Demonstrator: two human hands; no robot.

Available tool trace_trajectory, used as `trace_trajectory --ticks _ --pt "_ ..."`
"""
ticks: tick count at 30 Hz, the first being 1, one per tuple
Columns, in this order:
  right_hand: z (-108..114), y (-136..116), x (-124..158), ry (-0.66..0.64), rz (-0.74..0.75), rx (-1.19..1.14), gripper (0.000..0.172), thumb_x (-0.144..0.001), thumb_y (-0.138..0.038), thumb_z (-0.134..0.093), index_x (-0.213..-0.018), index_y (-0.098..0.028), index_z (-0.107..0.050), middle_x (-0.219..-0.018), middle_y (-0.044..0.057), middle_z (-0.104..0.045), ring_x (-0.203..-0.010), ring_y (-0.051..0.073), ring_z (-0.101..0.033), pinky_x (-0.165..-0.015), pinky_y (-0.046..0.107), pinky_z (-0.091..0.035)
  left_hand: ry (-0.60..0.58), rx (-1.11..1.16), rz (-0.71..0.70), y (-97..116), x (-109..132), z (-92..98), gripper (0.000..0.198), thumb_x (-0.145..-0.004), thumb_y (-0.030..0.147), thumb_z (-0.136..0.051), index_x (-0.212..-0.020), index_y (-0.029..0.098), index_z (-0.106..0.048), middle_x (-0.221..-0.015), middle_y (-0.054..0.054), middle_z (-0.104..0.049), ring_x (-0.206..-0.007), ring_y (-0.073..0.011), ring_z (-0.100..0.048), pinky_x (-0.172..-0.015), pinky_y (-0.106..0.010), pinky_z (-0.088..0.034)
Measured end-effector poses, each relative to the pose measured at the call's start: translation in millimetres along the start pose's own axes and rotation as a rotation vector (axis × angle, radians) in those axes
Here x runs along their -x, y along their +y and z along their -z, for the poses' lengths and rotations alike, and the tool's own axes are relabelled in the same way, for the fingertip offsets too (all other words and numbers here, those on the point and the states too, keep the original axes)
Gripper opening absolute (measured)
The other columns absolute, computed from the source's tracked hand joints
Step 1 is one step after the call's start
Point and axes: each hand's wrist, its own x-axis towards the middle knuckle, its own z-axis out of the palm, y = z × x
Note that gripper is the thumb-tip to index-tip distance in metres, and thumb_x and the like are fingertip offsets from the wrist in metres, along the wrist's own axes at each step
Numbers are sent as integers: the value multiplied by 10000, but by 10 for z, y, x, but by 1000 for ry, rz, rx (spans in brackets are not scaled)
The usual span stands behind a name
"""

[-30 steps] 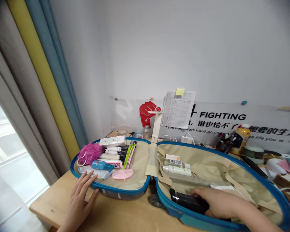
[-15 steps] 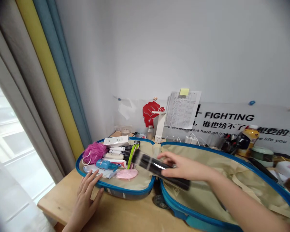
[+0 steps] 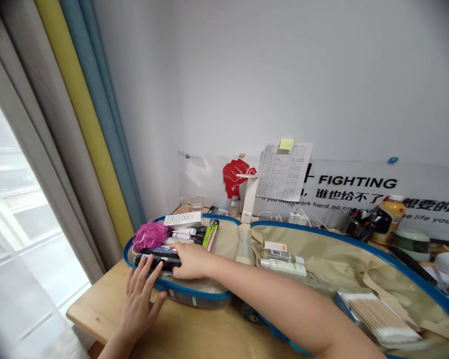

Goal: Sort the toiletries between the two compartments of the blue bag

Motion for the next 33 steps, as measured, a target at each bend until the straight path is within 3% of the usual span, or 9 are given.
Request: trace_trajectory --ticks 4,8,12,15,18,21,23,27,33 --pt "-35 53 -8 -10 -3 -66 990 -679 -342 -747 -1543 -182 -290 -1339 128 -631 -1219 321 -595 -1011 422 -460 -27 -12 -38 -75 -186 -4 559 -967 428 -426 -1489 226 -424 -1537 -106 -448 -1504 -270 -248 -1238 -456 -81" --pt "-86 89 32 -26 -2 -127 1062 -683 -383 -772 -1564 -160 -222 -1294 107 -665 -1178 271 -627 -970 369 -493 -71 -6 -115 -144 -283 -29 577 -975 516 -368 -1449 208 -487 -1464 -103 -539 -1439 -268 -376 -1233 -431 -61" --pt "-9 65 139 -40 7 -137 1027 -676 -418 -789 -1543 -159 -302 -1330 112 -645 -1181 261 -629 -982 347 -490 -88 16 -106 -145 -264 -58 551 -959 522 -398 -1409 234 -533 -1347 -84 -641 -1303 -260 -529 -1227 -425 -59" --pt "302 152 301 44 -21 -105 823 -720 -441 -753 -1454 -200 -469 -1391 99 -601 -1210 252 -607 -1019 354 -467 -63 26 -84 -126 -228 -85 516 -939 492 -446 -1376 241 -559 -1309 -81 -661 -1265 -261 -555 -1213 -418 -122" --pt "788 465 565 183 -131 -52 526 -869 -445 -587 -1351 -234 -565 -1342 71 -634 -1135 211 -637 -991 363 -483 -30 48 -77 -119 -191 -111 502 -934 469 -450 -1364 235 -559 -1305 -88 -659 -1261 -262 -554 -1192 -408 -179" --pt "1215 972 923 248 -292 34 423 -949 -445 -475 -1269 -199 -604 -1232 91 -678 -1079 204 -648 -982 401 -487 -10 77 -37 -134 -154 -126 476 -931 428 -460 -1360 246 -555 -1295 -83 -662 -1268 -261 -549 -1183 -412 -204" --pt "1360 1332 1180 218 -404 101 385 -942 -449 -532 -1184 -165 -629 -1165 91 -686 -1056 203 -647 -985 440 -483 1 92 -23 -151 -130 -129 461 -928 395 -476 -1356 242 -552 -1298 -83 -658 -1273 -255 -542 -1184 -409 -211" --pt "1323 1887 1596 49 -597 214 298 -927 -428 -599 -1046 -161 -654 -1071 53 -679 -984 174 -642 -932 419 -515 17 90 13 -170 -94 -132 446 -930 376 -470 -1350 248 -545 -1292 -80 -657 -1270 -250 -544 -1190 -412 -215" --pt "1092 2262 1788 -97 -725 270 297 -924 -388 -614 -1109 -156 -634 -1133 61 -652 -1014 182 -631 -908 414 -532 11 98 54 -162 -72 -148 453 -922 394 -474 -1351 270 -547 -1300 -71 -656 -1283 -257 -543 -1185 -420 -232"
